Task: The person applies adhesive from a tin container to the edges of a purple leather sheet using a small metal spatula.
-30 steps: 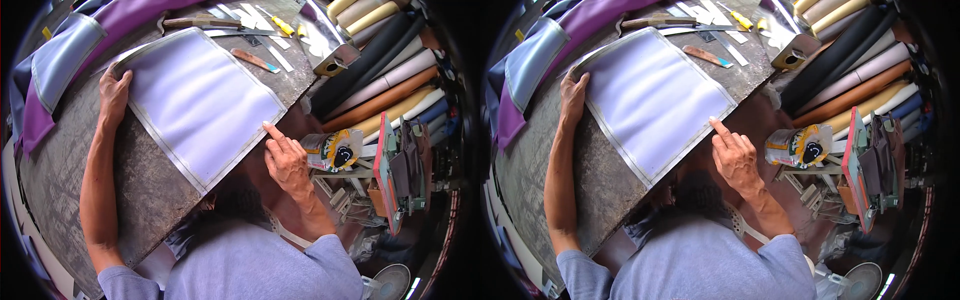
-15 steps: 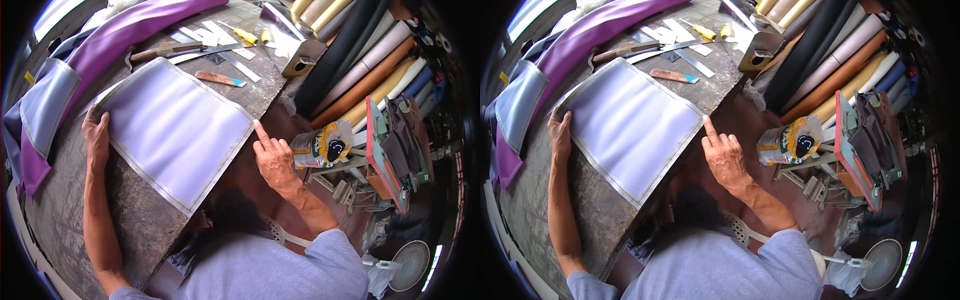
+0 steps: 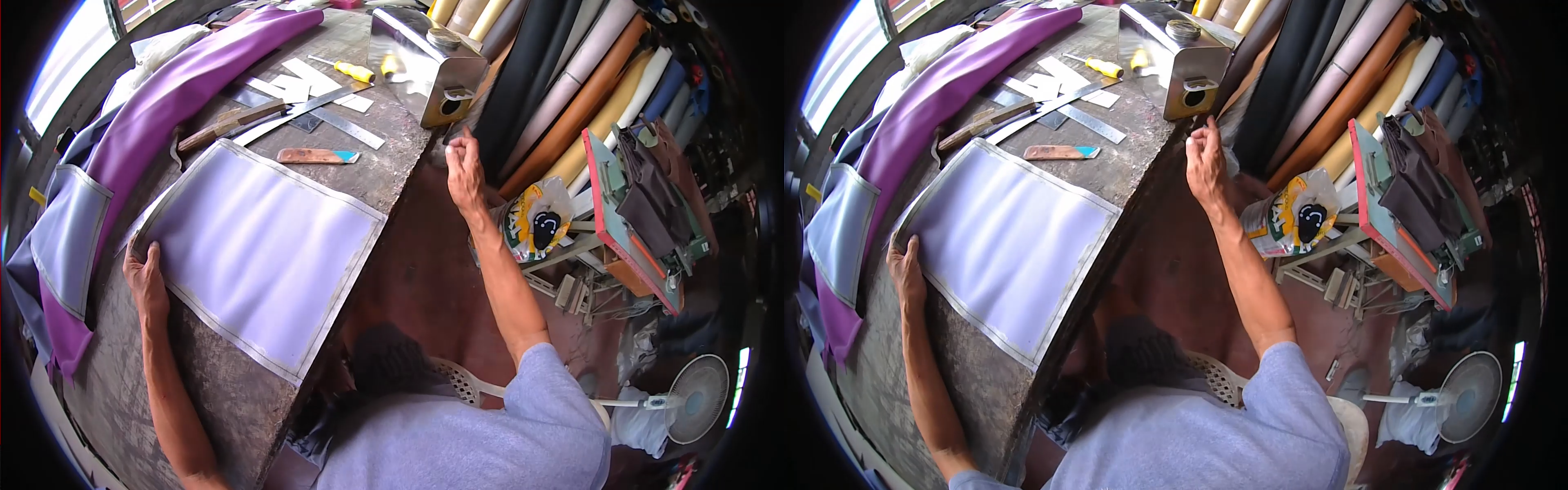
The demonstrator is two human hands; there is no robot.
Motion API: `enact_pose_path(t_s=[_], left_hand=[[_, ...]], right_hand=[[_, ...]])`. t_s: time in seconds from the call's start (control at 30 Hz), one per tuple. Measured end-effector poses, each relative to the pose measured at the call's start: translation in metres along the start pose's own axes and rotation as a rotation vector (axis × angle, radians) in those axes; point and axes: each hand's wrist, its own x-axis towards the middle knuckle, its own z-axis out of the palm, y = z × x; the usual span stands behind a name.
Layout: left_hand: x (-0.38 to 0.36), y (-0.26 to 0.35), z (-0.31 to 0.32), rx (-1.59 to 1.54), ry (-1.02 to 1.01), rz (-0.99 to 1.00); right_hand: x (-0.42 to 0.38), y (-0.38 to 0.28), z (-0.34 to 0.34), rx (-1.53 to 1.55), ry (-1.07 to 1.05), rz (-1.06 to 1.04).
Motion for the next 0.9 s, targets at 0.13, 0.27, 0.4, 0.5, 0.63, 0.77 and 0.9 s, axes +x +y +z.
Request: enact_pose_path(t_s=[0.13, 0.27, 0.4, 0.5, 0.63, 0.77, 0.9], left_hand=[[0.000, -0.001, 0.001, -0.025, 0.012, 0.012], [0.000, -0.001, 0.000, -0.021, 0.010, -0.003], [0.000, -0.002, -0.001, 0.006, -0.002, -0.004], [-0.002, 0.004, 0.000, 0.029, -0.021, 0.061], [-0.005, 0.015, 0.004, 0.041, -0.039, 0.007], [-0.001, 0.007, 0.002, 0.062, -0.031, 0.092], [-0.002, 0.006, -0.001, 0.076, -0.041, 0.015]], right_hand=[[0.023, 0.010, 0.022, -0.097, 0.020, -0.074], [0.009, -0.021, 0.027, -0.090, -0.052, -0.010], [0.005, -0.021, 0.020, -0.006, -0.107, -0.044], [0.011, -0.014, 0.011, -0.046, -0.040, -0.096], [0.032, 0.001, -0.002, -0.394, -0.051, -0.341], [0.026, -0.006, -0.008, -0.462, -0.163, -0.415], [0.012, -0.037, -0.018, -0.238, -0.311, -0.211]])
